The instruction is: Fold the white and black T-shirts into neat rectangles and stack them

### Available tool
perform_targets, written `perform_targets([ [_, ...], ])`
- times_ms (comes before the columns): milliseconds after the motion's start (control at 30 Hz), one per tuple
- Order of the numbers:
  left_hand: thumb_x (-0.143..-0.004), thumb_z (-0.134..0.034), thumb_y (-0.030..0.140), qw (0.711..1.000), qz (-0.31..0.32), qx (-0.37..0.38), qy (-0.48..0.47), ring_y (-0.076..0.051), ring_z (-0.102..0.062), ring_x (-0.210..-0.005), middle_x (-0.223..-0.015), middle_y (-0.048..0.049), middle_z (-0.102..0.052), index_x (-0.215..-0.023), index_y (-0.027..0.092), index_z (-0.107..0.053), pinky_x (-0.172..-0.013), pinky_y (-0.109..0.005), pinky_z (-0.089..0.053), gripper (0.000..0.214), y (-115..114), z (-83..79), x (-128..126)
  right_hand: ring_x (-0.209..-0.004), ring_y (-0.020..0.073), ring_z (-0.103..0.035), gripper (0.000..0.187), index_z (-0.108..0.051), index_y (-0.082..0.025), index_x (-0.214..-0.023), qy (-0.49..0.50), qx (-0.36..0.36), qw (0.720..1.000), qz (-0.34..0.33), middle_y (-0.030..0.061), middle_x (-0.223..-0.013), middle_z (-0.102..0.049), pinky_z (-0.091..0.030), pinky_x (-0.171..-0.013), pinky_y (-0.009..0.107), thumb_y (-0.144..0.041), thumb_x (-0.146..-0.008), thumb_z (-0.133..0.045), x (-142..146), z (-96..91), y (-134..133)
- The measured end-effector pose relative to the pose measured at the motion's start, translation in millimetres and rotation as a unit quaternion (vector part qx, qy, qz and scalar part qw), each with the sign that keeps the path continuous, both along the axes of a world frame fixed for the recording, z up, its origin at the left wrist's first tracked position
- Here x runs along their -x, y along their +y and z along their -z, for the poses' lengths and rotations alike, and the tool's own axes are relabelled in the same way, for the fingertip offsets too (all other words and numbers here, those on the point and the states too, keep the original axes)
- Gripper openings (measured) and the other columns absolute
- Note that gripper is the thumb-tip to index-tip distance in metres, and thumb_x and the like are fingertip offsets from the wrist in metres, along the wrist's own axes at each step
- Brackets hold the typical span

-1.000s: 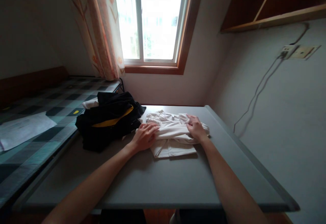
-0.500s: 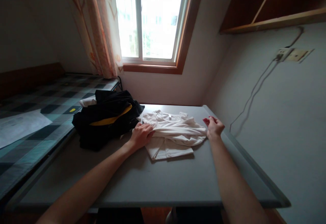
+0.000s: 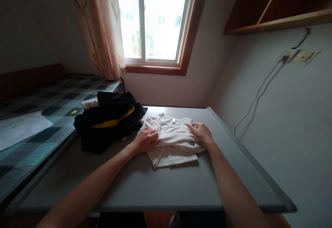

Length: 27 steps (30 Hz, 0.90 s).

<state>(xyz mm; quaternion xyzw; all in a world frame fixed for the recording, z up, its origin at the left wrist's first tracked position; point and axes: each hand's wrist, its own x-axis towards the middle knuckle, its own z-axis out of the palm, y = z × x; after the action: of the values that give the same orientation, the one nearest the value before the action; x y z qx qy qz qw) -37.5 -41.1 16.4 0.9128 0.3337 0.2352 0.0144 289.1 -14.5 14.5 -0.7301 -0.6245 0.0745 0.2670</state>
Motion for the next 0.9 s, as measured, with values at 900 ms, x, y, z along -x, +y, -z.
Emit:
perform_targets([
  [900, -0.093, -0.041, 0.041, 0.95, -0.192, 0.13, -0.211, -0.012, -0.044, -0.055, -0.058, 0.0039, -0.047, -0.067, 0.021, -0.044, -0.057, -0.023, -0.029, 0.034, 6.8, 10.0, -0.2, -0.079, 0.0194, -0.058, 0.027, -0.067, -0.02, -0.089, 0.067, -0.11, 0.947, -0.295, 0.0056, -0.088, -0.063, -0.048, -0.073, 0.032, -0.044, -0.076, -0.067, 42.8, -9.7, -11.2],
])
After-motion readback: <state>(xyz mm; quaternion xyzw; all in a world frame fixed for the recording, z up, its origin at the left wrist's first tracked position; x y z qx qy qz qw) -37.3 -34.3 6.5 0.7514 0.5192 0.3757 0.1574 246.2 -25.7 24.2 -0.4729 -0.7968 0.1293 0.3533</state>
